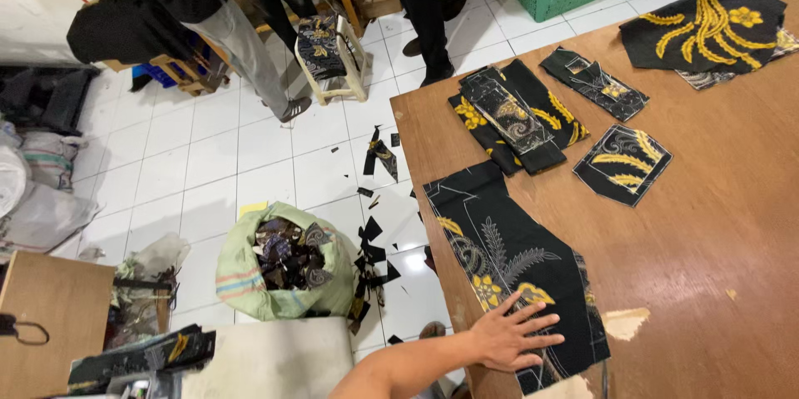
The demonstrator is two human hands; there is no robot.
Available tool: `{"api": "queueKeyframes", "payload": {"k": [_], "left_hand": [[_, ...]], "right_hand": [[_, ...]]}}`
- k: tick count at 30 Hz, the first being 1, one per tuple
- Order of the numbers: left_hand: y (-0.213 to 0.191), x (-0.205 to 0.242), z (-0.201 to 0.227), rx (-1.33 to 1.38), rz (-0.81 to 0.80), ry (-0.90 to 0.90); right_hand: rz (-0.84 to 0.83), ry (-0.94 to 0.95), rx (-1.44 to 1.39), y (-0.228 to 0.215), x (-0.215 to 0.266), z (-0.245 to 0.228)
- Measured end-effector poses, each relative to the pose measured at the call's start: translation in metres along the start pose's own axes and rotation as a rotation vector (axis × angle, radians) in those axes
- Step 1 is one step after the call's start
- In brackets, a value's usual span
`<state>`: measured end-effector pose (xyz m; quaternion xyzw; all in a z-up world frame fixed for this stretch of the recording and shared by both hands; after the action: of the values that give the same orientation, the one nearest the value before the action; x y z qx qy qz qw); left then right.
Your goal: The person uses shears to cut patterned black fabric with yellow motifs on a wooden table. They follow white chalk lines to cut multiple pieces, then fold and stack the cut fabric pieces on the table.
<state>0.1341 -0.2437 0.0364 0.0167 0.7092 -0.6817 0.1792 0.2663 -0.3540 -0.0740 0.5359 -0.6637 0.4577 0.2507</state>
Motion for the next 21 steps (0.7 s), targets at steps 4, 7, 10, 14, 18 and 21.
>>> {"api": "queueKeyframes", "payload": {"k": [4, 7, 10, 14, 18, 21], "left_hand": [[0.001, -0.003, 0.002, -0.050, -0.028, 0.005], [0.001, -0.002, 0.001, -0.027, -0.004, 0.001], [0.004, 0.000, 0.007, 0.001, -0.018, -0.001], [0.013, 0.005, 0.023, 0.074, -0.066, -0.018], [0.017, 0.007, 0.024, 0.113, -0.028, -0.001], [0.022, 0.002, 0.020, 0.261, -0.015, 0.022]], "right_hand": [[-0.006, 0.019, 0.000, -0.010, 0.004, 0.012], [-0.016, 0.049, -0.005, -0.007, 0.012, 0.029], [-0.022, 0.055, -0.005, -0.008, 0.014, 0.037], [-0.009, 0.041, 0.026, -0.027, 0.006, 0.034], [0.013, 0.077, 0.056, -0.046, 0.030, 0.054], [0.027, 0.137, 0.059, -0.061, 0.087, 0.093]]}}
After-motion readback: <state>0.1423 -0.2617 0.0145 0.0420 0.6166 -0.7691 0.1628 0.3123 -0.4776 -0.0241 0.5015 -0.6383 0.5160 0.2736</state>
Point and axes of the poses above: each hand's wrist, its own x-axis away from the middle knuckle, its own y-axis out of the palm, z = x × y, the point moved 8 cm from there along -x, towards the middle knuckle, and after that the axes turned 12 degrees about y, right-handed, at the moved point
